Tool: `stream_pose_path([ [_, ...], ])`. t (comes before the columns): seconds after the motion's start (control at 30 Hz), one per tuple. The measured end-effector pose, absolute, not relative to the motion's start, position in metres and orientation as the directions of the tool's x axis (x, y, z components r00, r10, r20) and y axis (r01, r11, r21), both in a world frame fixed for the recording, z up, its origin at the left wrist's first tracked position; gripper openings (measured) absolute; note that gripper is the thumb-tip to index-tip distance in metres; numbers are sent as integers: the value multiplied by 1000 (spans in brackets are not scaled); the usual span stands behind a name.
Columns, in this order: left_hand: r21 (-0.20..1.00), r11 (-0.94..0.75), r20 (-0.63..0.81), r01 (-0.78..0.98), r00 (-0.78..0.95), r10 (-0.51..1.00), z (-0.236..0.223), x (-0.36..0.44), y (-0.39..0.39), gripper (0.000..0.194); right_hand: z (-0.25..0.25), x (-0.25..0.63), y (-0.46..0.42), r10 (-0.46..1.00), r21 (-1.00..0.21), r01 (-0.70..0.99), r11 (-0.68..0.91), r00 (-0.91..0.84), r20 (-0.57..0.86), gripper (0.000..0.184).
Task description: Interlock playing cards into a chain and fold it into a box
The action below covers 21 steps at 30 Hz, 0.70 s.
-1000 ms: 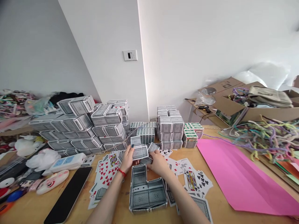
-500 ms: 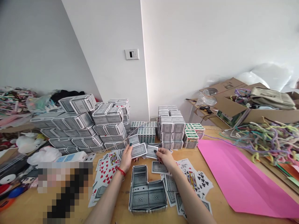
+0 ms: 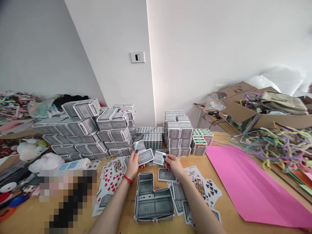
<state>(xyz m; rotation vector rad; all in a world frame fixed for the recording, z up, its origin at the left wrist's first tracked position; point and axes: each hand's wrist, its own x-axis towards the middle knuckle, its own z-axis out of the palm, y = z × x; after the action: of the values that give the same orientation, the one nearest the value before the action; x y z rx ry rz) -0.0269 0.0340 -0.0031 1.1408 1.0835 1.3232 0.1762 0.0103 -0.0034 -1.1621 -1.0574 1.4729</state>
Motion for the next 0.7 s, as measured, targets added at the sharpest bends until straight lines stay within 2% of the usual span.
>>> stream_pose_path([
  [0.23, 989, -57, 54, -136, -27, 998, -1, -29, 35, 37, -1, 177, 9, 981, -971, -160, -178, -112, -161, 37],
  [0.7, 998, -48, 51, -42, 86, 995, 4, -27, 29, 35, -7, 176, 12, 983, -977, -149, -155, -125, -137, 40],
])
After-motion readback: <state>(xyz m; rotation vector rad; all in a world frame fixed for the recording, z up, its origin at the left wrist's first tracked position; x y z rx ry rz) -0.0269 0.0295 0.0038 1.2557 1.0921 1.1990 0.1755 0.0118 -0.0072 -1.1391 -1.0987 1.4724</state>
